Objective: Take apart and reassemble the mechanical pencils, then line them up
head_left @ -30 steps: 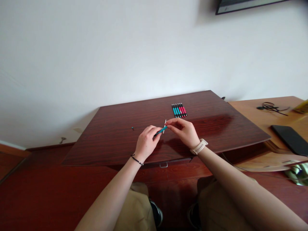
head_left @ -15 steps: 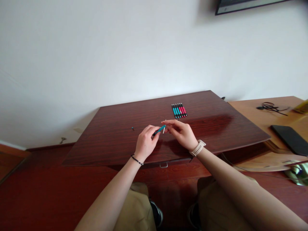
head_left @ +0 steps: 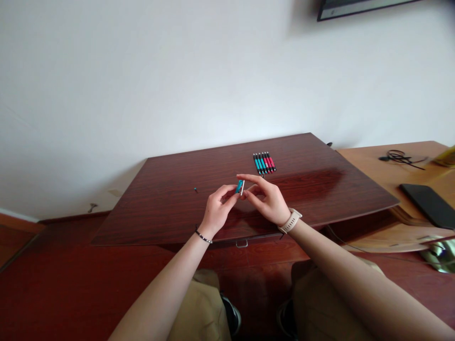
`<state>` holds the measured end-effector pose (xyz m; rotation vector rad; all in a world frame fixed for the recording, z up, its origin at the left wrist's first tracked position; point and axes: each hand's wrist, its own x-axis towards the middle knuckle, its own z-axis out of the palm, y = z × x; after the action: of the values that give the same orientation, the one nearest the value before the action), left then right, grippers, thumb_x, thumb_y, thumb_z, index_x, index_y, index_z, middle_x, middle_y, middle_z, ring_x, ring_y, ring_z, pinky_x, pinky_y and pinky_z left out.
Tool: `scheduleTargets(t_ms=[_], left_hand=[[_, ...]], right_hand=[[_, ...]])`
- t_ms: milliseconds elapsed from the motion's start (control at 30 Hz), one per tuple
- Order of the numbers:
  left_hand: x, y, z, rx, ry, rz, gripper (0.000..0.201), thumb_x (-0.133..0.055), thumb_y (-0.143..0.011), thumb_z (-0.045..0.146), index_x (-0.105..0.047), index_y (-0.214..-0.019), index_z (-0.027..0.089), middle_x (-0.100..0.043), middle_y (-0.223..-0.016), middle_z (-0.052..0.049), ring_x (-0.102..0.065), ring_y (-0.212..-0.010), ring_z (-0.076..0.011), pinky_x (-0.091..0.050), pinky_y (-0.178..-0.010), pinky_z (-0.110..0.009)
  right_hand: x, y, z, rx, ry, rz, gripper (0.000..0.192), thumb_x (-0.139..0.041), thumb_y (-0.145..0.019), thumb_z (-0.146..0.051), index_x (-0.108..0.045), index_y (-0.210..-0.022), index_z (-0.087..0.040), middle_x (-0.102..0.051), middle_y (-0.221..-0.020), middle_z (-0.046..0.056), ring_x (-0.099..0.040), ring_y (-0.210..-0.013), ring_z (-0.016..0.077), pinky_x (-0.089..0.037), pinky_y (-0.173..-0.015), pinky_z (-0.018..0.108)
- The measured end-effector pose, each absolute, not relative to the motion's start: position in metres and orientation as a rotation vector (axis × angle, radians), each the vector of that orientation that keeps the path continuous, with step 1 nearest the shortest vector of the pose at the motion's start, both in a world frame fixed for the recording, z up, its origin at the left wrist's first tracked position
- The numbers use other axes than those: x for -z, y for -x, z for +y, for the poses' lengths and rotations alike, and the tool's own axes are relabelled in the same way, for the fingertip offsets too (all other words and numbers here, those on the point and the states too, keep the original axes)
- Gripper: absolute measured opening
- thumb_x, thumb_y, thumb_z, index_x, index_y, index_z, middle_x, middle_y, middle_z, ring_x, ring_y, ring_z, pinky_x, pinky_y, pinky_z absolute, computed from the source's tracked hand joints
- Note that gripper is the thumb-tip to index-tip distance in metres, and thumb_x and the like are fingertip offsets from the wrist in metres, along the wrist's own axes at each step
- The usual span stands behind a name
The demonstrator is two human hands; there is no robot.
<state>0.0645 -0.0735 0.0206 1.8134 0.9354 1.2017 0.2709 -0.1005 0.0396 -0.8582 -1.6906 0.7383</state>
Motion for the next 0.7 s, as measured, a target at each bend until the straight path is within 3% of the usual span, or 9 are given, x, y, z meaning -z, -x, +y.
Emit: scheduleTargets(t_ms=[133,300,433,533,600,700], left_hand=[[-0.017,-0.064,-0.072,-1.176,-1.761,0.891,0.026,-0.073,-0.099,0.036,-0.077,-0.120,0.021,-0.079,-0.123,-0.010,-0.074,-0.111,-0.0249,-0.057,-0.103,-0.038],[-0.019,-0.065,-0.074,-1.121,-1.662,0.873,0.017,-0.068,-0.100,0.030,-0.070,-0.113,0.020,-0.075,-0.110,-0.007,-0.071,-0.101,-0.0218,-0.056,-0.096,-0.036],[-0.021,-0.066,-0.076,-1.088,-1.533,0.833,0.008,-0.061,-0.099,0.025,-0.060,-0.106,0.020,-0.067,-0.095,-0.003,-0.065,-0.092,-0.0187,-0.054,-0.090,-0.034],[-0.022,-0.066,-0.076,-1.069,-1.440,0.799,0.007,-0.059,-0.095,0.023,-0.056,-0.102,0.021,-0.065,-0.091,-0.002,-0.063,-0.088,-0.0181,-0.053,-0.087,-0.034],[-0.024,-0.066,-0.076,-1.080,-1.356,0.756,0.009,-0.058,-0.090,0.021,-0.054,-0.098,0.021,-0.059,-0.083,0.000,-0.057,-0.078,-0.0159,-0.049,-0.075,-0.030],[-0.027,-0.065,-0.076,-1.085,-1.224,0.716,0.011,-0.057,-0.085,0.025,-0.051,-0.093,0.022,-0.041,-0.071,0.004,-0.036,-0.060,-0.0124,-0.031,-0.057,-0.026]], right_hand=[[-0.035,-0.271,-0.098,-0.686,0.882,-1.753,0.045,-0.062,-0.105,-0.029,-0.061,-0.150,-0.027,-0.078,-0.130,0.007,-0.079,-0.093,0.0178,-0.064,-0.089,0.033],[-0.030,-0.271,-0.096,-0.577,0.953,-1.877,0.047,-0.058,-0.107,-0.027,-0.059,-0.154,-0.028,-0.082,-0.116,0.004,-0.077,-0.086,0.0168,-0.062,-0.087,0.031],[-0.028,-0.268,-0.096,-0.520,1.028,-1.847,0.050,-0.057,-0.106,-0.023,-0.054,-0.155,-0.028,-0.081,-0.124,0.004,-0.076,-0.086,0.0161,-0.061,-0.085,0.029],[-0.028,-0.268,-0.094,-0.504,1.106,-1.776,0.043,-0.056,-0.105,-0.022,-0.058,-0.148,-0.026,-0.082,-0.118,0.004,-0.075,-0.080,0.0154,-0.058,-0.078,0.027],[-0.027,-0.269,-0.093,-0.472,1.157,-1.766,0.035,-0.056,-0.105,-0.022,-0.065,-0.139,-0.024,-0.082,-0.110,0.004,-0.074,-0.080,0.0160,-0.056,-0.078,0.027],[-0.025,-0.270,-0.091,-0.413,1.252,-1.865,0.026,-0.056,-0.106,-0.024,-0.073,-0.127,-0.023,-0.079,-0.109,0.006,-0.074,-0.088,0.0177,-0.055,-0.086,0.028]])
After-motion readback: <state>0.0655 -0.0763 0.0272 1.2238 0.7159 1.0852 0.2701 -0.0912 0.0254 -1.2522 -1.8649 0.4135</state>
